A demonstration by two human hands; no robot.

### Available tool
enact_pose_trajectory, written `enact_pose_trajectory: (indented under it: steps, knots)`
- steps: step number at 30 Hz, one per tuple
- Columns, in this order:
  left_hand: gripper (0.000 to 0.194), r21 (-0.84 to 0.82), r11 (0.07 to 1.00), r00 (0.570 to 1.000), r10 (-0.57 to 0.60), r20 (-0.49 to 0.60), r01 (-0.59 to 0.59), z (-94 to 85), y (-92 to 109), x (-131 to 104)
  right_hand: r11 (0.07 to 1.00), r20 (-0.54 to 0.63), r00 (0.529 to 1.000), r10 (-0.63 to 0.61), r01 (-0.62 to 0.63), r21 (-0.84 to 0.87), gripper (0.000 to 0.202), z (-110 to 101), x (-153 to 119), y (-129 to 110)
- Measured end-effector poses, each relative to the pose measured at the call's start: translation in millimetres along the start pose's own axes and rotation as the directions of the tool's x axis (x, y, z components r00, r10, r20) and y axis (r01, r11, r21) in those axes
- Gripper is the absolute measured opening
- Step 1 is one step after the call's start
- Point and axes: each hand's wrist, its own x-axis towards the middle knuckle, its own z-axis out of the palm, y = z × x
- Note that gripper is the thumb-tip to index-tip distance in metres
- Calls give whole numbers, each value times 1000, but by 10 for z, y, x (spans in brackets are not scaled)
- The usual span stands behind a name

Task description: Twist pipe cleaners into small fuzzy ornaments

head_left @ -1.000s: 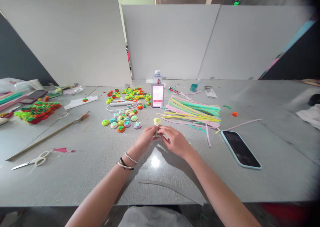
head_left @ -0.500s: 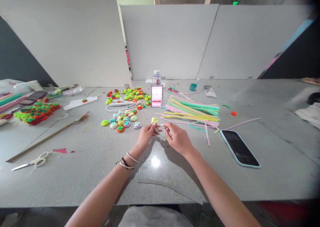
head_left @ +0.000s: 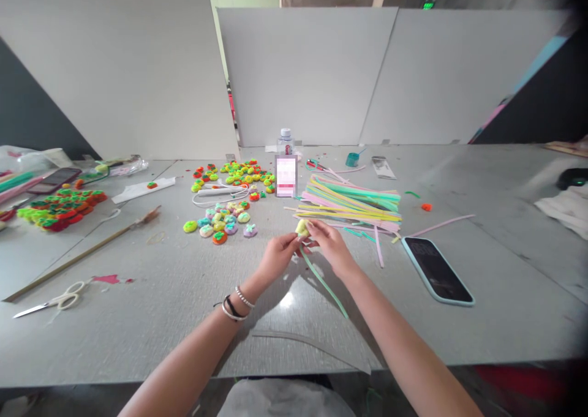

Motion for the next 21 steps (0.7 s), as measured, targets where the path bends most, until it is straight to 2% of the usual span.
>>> enact_pose_trajectory:
  steps: [4, 7, 9, 11, 13, 16, 18, 19, 21]
  knots:
    - [40, 62, 998, 1000, 21, 2, -21, 6, -22, -10, 995, -7, 996, -92, 91, -33, 42, -6, -13, -26]
    - [40, 136, 991, 999, 24, -36, -19, 0, -50, -16, 957, -42, 977, -208, 194, -214, 34, -1, -31, -25]
    - [39, 174, 984, 999, 28, -43, -20, 2, -55, -24, 894, -66, 946, -318, 276, -352, 27, 10, -48, -21]
    - [37, 215, 976, 999, 33, -38, -24, 10, -48, -35, 815, -63, 900, -432, 360, -453, 21, 21, -72, -27]
    - [30, 246, 968, 995, 62, -79, -41, 23, -36, -46, 722, -34, 836, -547, 451, -525, 18, 20, -101, -48]
    - [30, 236, 970, 957, 127, -261, -65, 31, -11, -52, 554, -12, 701, -713, 553, -622, 21, -3, -148, -91]
    - [34, 173, 984, 942, 101, -321, -47, 24, 24, -49, 476, -34, 625, -780, 557, -680, 22, -20, -170, -107]
    - [35, 118, 993, 955, 56, -291, -23, 17, 49, -47, 457, -46, 602, -797, 552, -698, 22, -23, -177, -108]
    - [45, -30, 999, 989, -48, -141, 44, 6, 110, -46, 451, -48, 592, -805, 557, -697, 22, -17, -183, -98]
